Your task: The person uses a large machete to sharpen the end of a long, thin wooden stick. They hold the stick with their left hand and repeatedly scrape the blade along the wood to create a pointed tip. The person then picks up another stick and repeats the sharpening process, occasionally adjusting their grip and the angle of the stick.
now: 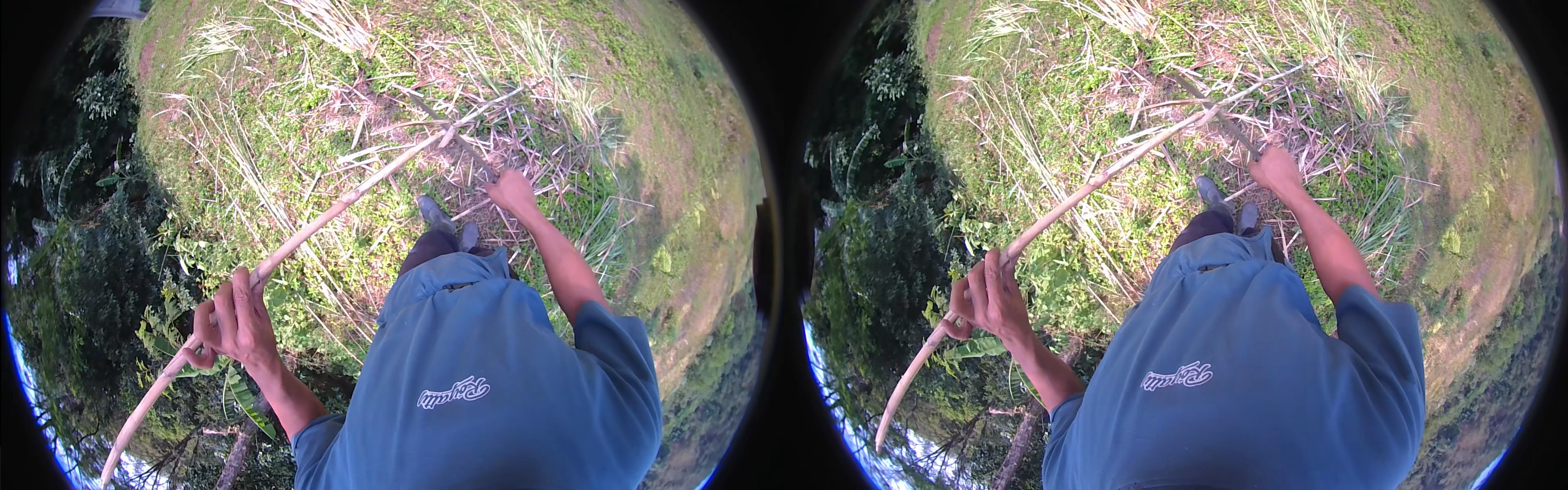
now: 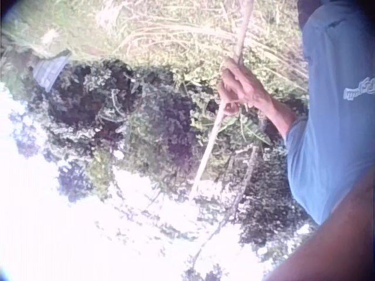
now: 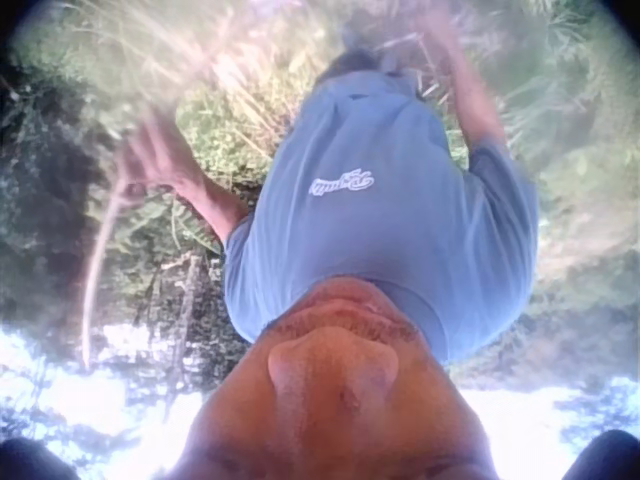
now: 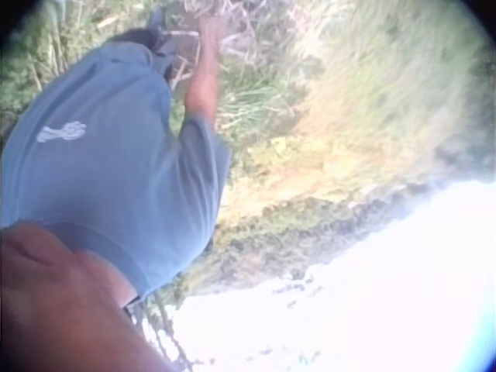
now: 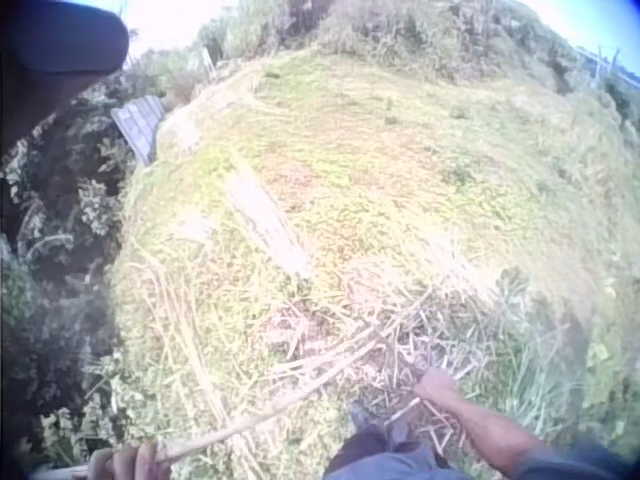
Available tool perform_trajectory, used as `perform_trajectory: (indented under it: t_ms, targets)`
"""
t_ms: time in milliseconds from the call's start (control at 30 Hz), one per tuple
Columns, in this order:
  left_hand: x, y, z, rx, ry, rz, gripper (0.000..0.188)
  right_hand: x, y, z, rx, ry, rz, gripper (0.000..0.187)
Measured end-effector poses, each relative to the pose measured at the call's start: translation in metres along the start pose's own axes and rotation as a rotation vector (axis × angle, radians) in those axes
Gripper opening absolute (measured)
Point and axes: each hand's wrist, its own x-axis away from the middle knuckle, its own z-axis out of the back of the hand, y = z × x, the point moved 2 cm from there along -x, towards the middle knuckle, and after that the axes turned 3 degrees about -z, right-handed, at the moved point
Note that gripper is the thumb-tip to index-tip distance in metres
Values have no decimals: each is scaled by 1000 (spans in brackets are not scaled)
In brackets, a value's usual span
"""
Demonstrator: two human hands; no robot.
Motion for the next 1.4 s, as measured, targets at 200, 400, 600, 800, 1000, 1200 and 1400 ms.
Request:
perform_trajectory:
  t_ms: [200, 400, 600, 800, 1000, 1200, 1400]
  targets:
    - [38, -20, 19, -98, 364, 100, 39, -37, 134, -75, -172, -9, -312, 46]
    - [64, -11, 29, -78, 575, 261, 49, 62, 19, -42, -1079, -234, -245, 45]
    - [70, 3, 34, 91, 618, 257, 51, 88, -109, 2, -1499, -218, -5, 33]
    - [56, 2, 30, 1413, 932, 673, 30, 53, -144, -31, -1756, -326, -83, 17]
    - [45, -39, -8, 2396, 754, 1110, 48, 98, -160, -52, -1078, -117, -67, 28]
    - [44, -50, -43, 2427, 746, 1200, 56, 221, -185, 3, -172, -33, 433, 24]
    - [51, -66, -46, 2510, 712, 1057, 55, 224, -172, -22, -95, -10, 318, 23]
